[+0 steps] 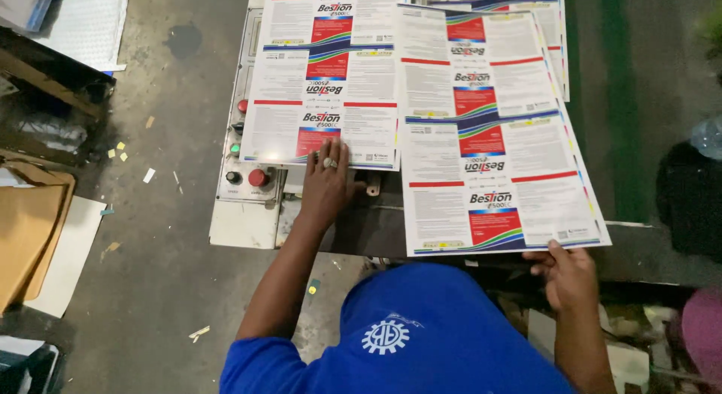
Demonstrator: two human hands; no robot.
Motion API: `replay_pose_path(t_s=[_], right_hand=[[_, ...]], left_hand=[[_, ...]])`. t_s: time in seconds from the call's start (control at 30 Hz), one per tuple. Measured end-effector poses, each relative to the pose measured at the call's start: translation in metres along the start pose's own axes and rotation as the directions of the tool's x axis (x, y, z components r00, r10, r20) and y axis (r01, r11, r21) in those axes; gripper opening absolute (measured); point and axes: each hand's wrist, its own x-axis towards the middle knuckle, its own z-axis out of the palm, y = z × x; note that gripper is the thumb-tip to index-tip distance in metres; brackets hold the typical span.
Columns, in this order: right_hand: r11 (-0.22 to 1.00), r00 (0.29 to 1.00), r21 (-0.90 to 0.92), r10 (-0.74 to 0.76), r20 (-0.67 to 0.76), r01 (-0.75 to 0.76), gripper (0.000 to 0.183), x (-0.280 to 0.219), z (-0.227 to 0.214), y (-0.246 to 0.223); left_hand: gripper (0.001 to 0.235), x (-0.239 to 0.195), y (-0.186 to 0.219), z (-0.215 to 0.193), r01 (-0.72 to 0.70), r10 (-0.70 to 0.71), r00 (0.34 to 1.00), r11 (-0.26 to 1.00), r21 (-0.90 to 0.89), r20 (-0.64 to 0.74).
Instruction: The person repeatedly picks up printed sheets from a pile on a machine, folds them in half, and places them onto a growing stack on the right side of the table. The person continues this process throughout the video, handling the papers by hand.
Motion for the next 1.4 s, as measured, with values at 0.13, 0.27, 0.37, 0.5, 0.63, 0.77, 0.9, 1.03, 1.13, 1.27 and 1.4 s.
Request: replay_pose_path(t_s=[0.13,0.27,0.37,0.5,0.63,0.77,0.9,1.03,1.13,1.27,1.4], right_hand=[[0.999,0.996,-0.020,0.031,-0.085,-0.033,0.028,-0.014,-0.015,-0.001],[0.998,0.994,-0.051,0.022,-0.108,-0.027,0.028,-0.025,-0.023,0.002],[0.992,0.985,-0.099,0.064,-0.158,-0.080,0.028,-0.033,-0.017,-0.003],[0.988,0.986,-0.119,0.079,-0.144,-0.096,0.026,-0.035,-0.019,0.009],[0.989,0.987,-0.116,0.078,-0.138,-0.094,0.027,-0.036,-0.011,0.013],[0.987,0.991,-0.131,0.079,-0.104,-0.092,0.029,-0.009,0.001,0.016],[0.984,0.993,-0.156,0.073,-0.094,-0.087,0.031,0.043,0.013,0.012],[0.983,0.989,-0.120,0.129,-0.075,-0.138,0.029,0.070,0.017,0.001],[0.970,0.989,-0.196,0.131,-0.074,-0.143,0.037,0.065,0.016,0.000],[0.951,0.990,-0.284,0.138,0.029,-0.125,0.050,0.048,0.046,0.005],[0.940,0.897,-0.338,0.116,0.427,0.039,0.050,0.025,0.124,-0.030]], left_hand=[[0.055,-0.013,-0.012,0.014,0.004,-0.005,1.000,0.995,0.099,0.016],[0.037,-0.003,-0.018,-0.006,-0.078,0.079,0.996,0.996,0.045,-0.040],[0.025,0.012,-0.005,-0.042,-0.076,0.072,0.991,0.997,-0.032,-0.110],[0.016,0.021,0.017,-0.069,-0.094,0.077,0.959,0.994,-0.049,-0.272],[0.011,0.011,0.022,-0.048,-0.095,0.076,0.975,0.992,-0.081,-0.210],[0.011,0.003,0.027,-0.035,-0.036,0.014,0.983,0.992,-0.119,-0.181],[0.020,0.005,0.031,-0.033,-0.032,0.000,0.977,0.988,-0.149,-0.214],[0.023,0.006,0.034,-0.046,-0.012,-0.021,0.980,0.986,-0.168,-0.198],[0.031,0.004,0.039,-0.055,-0.053,-0.005,0.956,0.980,-0.191,-0.293],[0.039,0.002,0.071,-0.054,-0.202,0.085,0.935,0.926,-0.320,-0.345],[0.043,0.004,0.118,-0.016,-0.277,0.198,0.953,0.874,-0.399,-0.228]])
